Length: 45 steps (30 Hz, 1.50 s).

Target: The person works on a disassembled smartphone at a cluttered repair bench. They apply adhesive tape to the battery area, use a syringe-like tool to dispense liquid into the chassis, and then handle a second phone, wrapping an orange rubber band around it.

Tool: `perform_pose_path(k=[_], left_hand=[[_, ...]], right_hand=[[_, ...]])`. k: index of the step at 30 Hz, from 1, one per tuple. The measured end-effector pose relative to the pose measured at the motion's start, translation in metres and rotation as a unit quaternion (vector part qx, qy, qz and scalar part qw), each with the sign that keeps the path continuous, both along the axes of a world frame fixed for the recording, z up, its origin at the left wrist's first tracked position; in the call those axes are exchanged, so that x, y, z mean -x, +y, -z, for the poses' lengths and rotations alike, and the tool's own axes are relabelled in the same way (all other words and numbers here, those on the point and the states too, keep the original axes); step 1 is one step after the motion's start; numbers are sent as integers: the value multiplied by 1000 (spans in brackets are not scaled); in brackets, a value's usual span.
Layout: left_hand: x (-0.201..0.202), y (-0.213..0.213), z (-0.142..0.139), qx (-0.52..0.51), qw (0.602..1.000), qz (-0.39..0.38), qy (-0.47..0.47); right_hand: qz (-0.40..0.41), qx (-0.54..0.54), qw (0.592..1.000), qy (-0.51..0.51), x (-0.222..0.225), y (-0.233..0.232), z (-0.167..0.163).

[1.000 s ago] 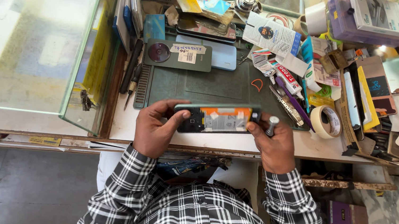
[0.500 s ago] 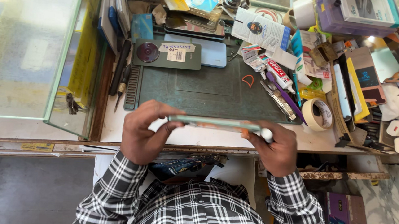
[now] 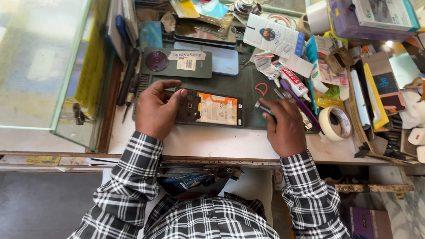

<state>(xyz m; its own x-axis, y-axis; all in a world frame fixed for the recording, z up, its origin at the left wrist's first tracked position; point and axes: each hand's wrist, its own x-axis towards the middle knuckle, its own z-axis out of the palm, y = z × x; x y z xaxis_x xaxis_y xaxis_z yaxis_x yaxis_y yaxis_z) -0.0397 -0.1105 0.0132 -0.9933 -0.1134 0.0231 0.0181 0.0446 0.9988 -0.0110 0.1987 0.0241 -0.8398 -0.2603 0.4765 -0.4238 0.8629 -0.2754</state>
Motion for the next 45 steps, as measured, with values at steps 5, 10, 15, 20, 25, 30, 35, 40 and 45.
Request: perform_pose_path(k=[5, 10, 15, 20, 25, 30, 35, 40, 45], left_hand=[[-9, -6, -9, 142, 990, 20, -6], [-19, -8, -18, 317, 946, 24, 64], [-34, -10, -16, 399, 872, -52, 280], [-42, -26, -10, 257, 938, -88, 214], [-40, -38, -5, 136, 966, -117, 186], [-36, -40, -3, 166, 965, -119, 166], [-32, -43, -5, 192, 957, -112, 187], [-26, -40, -3, 229, 969, -65, 70], [-23, -38, 3, 321, 928, -53, 180]], right_hand=[[-3, 20, 1000, 18, 0, -10, -4], [-72, 37, 997, -19, 18, -29, -31], [-180, -19, 982, -49, 72, -73, -47], [-228, -57, 971, -34, 132, -117, -35], [-230, -66, 961, -140, 162, -128, -33], [-230, -59, 968, -82, 142, -101, -58], [-260, -21, 950, -172, 85, -69, -67], [-210, -69, 961, -166, 49, -63, -52], [-184, -63, 961, -198, 45, -63, -47]])
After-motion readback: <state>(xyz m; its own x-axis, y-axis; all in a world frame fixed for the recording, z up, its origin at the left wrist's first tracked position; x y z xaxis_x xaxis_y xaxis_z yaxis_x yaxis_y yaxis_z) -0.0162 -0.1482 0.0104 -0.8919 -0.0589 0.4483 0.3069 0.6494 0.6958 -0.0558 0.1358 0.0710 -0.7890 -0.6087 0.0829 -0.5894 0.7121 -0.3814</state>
